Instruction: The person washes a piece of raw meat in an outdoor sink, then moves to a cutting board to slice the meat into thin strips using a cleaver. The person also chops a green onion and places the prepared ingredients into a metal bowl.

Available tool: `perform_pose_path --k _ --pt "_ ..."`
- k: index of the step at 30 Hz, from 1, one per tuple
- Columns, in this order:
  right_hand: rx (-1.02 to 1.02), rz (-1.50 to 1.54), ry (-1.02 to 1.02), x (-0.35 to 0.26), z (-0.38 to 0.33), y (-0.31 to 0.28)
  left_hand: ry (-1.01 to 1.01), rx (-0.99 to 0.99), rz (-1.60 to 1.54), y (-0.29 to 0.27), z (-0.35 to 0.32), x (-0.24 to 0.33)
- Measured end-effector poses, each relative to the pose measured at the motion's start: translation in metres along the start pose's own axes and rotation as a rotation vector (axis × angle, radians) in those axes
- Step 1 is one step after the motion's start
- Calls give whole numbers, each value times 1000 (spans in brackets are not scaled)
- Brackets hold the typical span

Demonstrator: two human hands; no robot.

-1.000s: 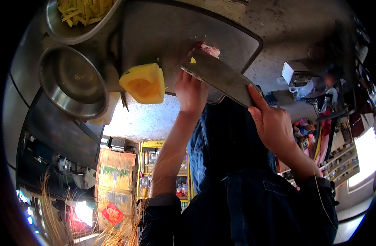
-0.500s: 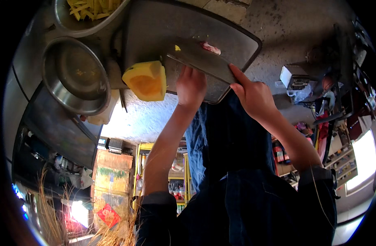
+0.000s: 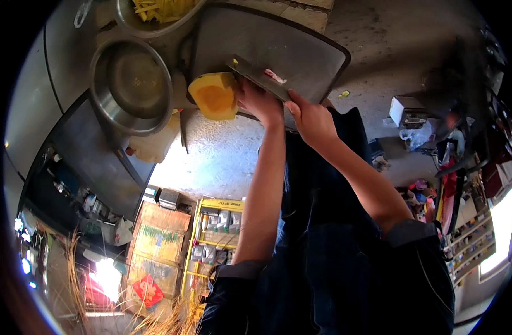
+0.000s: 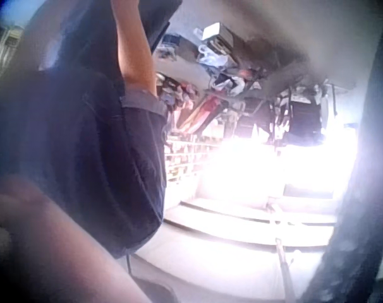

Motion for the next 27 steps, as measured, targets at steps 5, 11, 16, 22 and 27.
perform_pose_path --k 5,11,16,22,27 --pt "29 -17 5 -6 -8 -3 -73 -212 -850 34 -2 -21" --pt "-23 19 130 10 -50 4 -100 -150 -994 28 -2 -14" --pt "-18 43 135 16 -44 12 -97 -237 -723 4 1 0" --pt "36 21 94 -8 7 21 -144 -280 -731 2 -1 -2" --pt "-12 53 89 -11 19 15 -112 -297 -725 7 3 -4"
Point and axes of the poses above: each hand's wrist, its own z-axis towards the middle knuckle, its own y-axis out of the palm, x = y × z, the point moved 7 cm from there along z, towards the middle knuckle, and after that the axes turned 13 degrees about -x, right-handed, at the moved point
